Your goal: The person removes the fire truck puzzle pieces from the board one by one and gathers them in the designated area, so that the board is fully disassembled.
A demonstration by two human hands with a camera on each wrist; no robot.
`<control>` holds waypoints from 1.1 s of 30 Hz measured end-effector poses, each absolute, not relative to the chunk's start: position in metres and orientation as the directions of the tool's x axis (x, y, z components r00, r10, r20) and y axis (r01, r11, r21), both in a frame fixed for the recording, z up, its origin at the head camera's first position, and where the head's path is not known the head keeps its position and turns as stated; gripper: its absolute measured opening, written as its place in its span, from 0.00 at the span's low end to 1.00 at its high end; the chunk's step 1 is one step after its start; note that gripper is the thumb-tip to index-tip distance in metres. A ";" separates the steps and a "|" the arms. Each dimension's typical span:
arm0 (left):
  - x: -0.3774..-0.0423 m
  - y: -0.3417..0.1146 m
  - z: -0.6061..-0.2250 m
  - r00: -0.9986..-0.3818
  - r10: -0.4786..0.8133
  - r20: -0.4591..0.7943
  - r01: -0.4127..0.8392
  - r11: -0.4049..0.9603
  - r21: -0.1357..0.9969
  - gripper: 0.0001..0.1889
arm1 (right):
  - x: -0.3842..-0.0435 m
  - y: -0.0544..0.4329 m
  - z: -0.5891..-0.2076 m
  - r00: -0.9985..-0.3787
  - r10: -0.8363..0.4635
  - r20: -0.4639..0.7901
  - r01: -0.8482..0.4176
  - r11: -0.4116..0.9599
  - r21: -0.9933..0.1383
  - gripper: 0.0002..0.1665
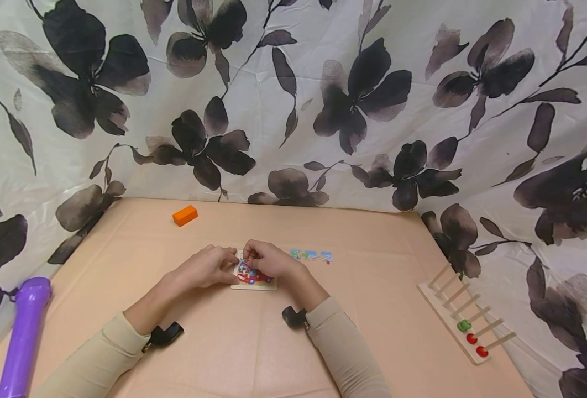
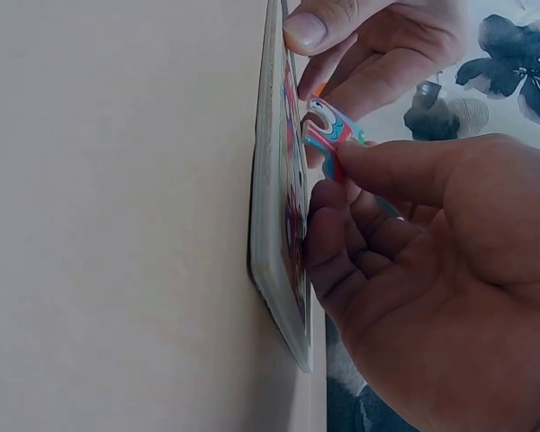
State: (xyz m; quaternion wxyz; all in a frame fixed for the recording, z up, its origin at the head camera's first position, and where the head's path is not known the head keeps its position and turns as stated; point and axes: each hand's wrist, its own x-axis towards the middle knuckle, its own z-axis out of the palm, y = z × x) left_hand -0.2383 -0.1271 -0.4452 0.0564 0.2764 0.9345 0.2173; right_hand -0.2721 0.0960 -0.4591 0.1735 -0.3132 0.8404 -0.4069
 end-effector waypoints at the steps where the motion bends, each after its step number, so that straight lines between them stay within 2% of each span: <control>1: -0.238 -0.127 -0.445 -0.839 0.543 0.017 0.496 0.752 0.435 0.23 | -0.272 0.096 -0.459 -0.743 -0.669 -0.036 -0.385 0.470 -0.794 0.03; 11: -0.238 -0.129 -0.448 -0.834 0.551 0.034 0.504 0.734 0.455 0.24 | -0.272 0.101 -0.455 -0.738 -0.674 0.024 -0.358 0.363 -0.860 0.04; 22: -0.236 -0.130 -0.446 -0.838 0.545 0.015 0.491 0.742 0.457 0.25 | -0.272 0.119 -0.441 -0.790 -0.613 0.029 -0.305 0.352 -0.885 0.05; 33: -0.236 -0.130 -0.447 -0.836 0.549 0.018 0.497 0.742 0.451 0.26 | -0.275 0.156 -0.421 -0.794 -0.604 0.068 -0.342 0.351 -0.872 0.05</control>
